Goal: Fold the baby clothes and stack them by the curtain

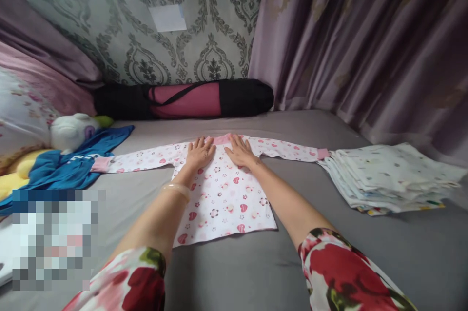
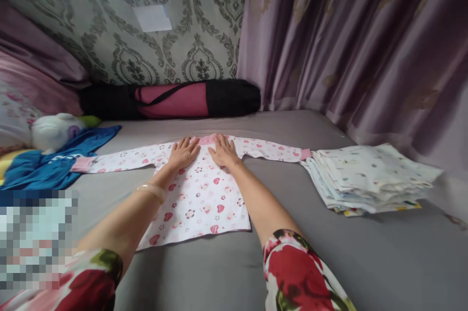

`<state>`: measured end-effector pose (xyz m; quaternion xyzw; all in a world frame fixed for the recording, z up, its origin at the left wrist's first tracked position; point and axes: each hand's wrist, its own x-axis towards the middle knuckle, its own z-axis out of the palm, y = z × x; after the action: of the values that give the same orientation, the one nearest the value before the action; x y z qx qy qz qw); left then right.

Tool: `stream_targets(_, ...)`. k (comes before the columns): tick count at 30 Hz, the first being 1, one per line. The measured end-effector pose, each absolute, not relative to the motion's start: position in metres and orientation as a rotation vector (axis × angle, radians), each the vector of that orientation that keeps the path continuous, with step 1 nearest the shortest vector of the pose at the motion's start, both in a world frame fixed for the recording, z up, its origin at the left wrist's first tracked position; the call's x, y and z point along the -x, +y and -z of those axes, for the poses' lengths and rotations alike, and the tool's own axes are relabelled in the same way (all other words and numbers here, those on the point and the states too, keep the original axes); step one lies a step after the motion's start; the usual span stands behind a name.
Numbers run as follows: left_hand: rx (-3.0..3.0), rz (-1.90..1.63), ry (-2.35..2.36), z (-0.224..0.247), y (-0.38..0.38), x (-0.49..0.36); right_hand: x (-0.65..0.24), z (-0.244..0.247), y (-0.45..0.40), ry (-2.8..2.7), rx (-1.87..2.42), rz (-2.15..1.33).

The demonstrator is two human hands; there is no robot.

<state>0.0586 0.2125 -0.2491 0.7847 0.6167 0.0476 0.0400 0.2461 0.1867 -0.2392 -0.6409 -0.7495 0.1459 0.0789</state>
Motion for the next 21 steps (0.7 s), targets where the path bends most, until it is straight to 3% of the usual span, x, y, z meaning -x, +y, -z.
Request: stream_targets(21, -2.399, -0.054, 1.908, 0.248, 0.215, -0.059, -0.389, 0.223, 0.154, -2.021, 2.345, -0.519)
